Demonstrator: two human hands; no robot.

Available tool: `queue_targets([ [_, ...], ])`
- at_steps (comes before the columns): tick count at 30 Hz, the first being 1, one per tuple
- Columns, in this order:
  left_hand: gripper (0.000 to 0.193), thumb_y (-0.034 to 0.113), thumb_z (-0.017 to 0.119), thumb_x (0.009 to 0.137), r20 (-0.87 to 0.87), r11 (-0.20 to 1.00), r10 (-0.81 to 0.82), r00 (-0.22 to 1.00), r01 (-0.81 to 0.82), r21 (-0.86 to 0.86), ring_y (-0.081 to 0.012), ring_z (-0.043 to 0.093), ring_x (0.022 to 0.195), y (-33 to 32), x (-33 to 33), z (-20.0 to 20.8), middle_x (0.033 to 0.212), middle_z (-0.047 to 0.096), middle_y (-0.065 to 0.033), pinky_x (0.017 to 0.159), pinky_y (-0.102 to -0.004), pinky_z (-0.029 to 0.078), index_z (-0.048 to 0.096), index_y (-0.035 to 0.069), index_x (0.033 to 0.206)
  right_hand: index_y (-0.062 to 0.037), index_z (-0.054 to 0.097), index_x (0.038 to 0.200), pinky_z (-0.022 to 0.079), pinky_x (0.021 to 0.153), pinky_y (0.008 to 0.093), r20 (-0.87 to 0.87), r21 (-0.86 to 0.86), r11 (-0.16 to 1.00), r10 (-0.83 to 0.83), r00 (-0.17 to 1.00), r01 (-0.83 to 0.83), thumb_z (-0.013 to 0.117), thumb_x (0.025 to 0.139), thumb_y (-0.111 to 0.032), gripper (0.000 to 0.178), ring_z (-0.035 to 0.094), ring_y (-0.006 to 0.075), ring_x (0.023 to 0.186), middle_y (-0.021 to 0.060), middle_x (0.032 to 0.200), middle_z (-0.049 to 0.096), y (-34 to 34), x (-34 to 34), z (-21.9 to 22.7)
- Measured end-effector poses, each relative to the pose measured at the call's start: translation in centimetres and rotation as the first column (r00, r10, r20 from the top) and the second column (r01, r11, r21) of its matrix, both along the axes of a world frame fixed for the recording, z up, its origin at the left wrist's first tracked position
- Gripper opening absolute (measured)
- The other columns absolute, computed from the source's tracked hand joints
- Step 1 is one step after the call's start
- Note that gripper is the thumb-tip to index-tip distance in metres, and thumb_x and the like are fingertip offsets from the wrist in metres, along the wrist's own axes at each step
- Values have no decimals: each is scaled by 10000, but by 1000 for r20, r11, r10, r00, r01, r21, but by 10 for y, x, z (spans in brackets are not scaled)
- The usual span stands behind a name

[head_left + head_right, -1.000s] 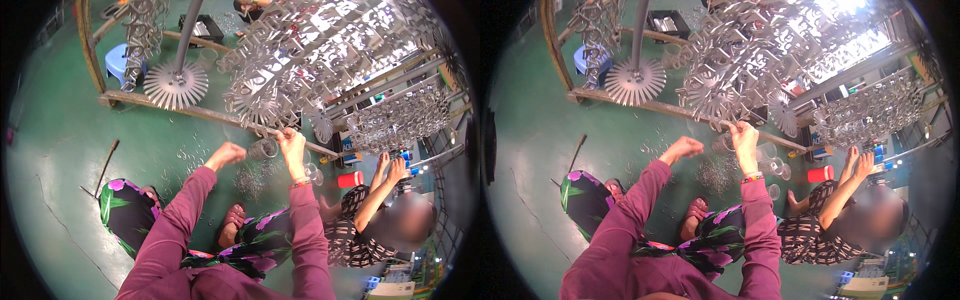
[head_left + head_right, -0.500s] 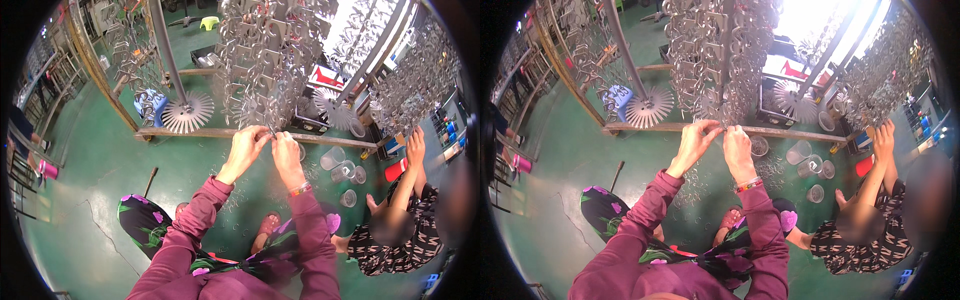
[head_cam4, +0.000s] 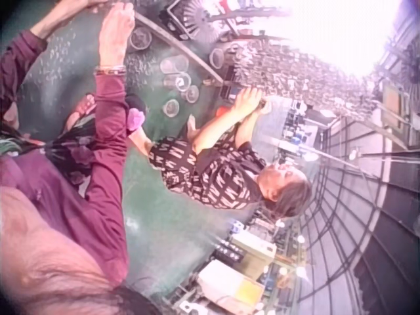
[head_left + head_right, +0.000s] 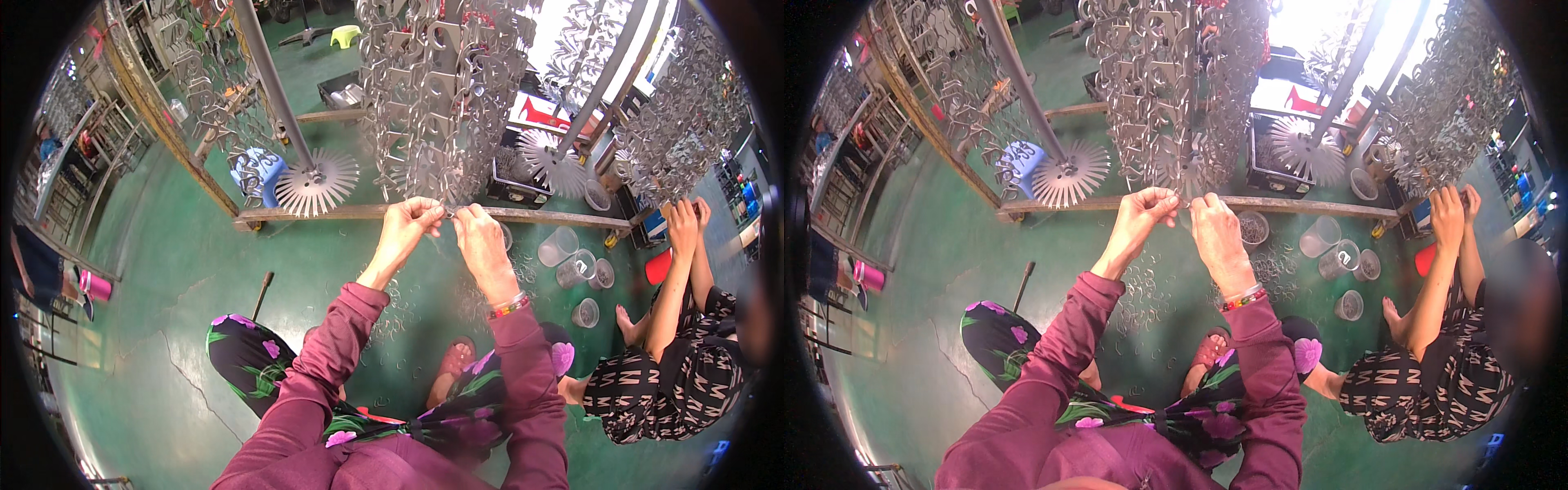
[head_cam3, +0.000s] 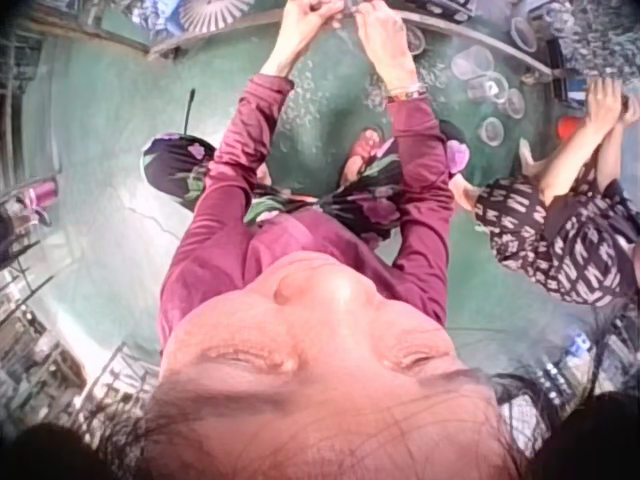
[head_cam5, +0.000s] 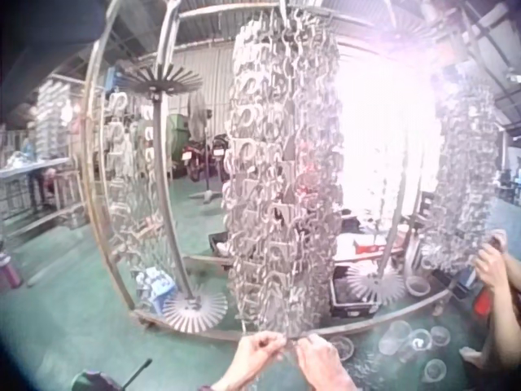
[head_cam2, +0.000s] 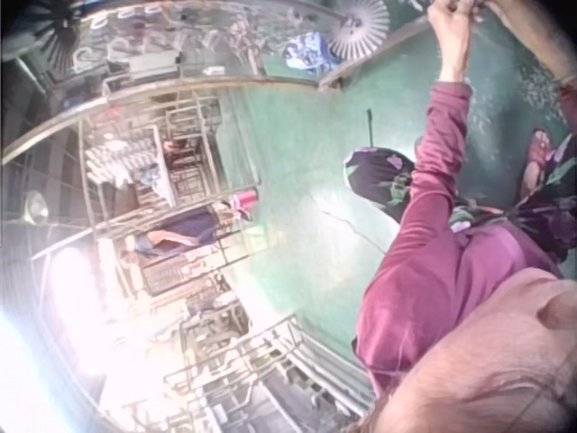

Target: The person sits on the floor and repeatedly picks up small metal hooks and wire pieces, then attaches them to a vertical metal rack. The person handles the hooks one at a time and secures them onto the rack structure.

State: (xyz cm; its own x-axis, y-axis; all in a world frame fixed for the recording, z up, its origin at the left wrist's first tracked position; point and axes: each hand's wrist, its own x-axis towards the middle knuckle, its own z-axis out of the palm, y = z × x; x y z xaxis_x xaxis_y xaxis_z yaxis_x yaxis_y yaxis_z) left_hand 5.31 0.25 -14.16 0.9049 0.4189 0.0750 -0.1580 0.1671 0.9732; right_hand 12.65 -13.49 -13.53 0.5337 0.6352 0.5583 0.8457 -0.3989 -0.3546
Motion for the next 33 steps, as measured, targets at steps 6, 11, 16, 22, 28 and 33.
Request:
queue_targets([
  [6,136,120,643,858,20,991,-63,998,65,-115,-98,582,694,5,-4,-8,819,652,-65,628,-234,487,626,-8,900,4,578,820,477,656,412,151,-37,995,-83,985,89,598,813,-44,53,581,353,742,159,804,554,-1,11,1],
  [11,137,127,651,850,3,970,-69,998,68,-235,-93,583,697,2,-7,-18,820,654,-65,633,-231,490,628,-2,891,38,607,771,463,580,347,-19,112,979,-171,985,172,664,788,-92,143,606,279,617,137,669,580,-26,25,16],
  [16,121,134,664,832,-335,990,-44,941,86,111,-96,595,678,-17,-34,-74,784,655,-42,581,-243,497,645,14,839,36,623,723,452,559,245,-560,116,981,-63,826,154,654,821,-105,175,587,79,585,31,626,615,-61,13,20],
  [22,183,51,636,700,-911,532,10,412,770,353,-336,654,879,-83,-152,-229,899,674,-178,740,-410,526,682,9,871,38,650,864,442,637,190,-652,-51,992,-119,749,113,628,853,-95,136,629,82,745,50,770,670,-92,-19,16],
  [28,239,74,717,653,-993,535,-20,118,840,89,-350,646,922,-82,-216,-295,957,663,-196,756,-426,522,687,12,882,84,639,924,550,676,288,-897,211,975,165,411,71,564,875,-7,128,652,183,756,135,884,662,-94,-75,-35],
  [33,249,209,749,697,-981,614,100,165,766,192,-332,645,923,-49,-189,-276,932,671,-176,774,-411,516,688,29,857,66,633,876,523,606,258,-930,151,963,62,362,225,610,850,-37,108,645,145,680,110,821,657,-59,-104,-117],
])
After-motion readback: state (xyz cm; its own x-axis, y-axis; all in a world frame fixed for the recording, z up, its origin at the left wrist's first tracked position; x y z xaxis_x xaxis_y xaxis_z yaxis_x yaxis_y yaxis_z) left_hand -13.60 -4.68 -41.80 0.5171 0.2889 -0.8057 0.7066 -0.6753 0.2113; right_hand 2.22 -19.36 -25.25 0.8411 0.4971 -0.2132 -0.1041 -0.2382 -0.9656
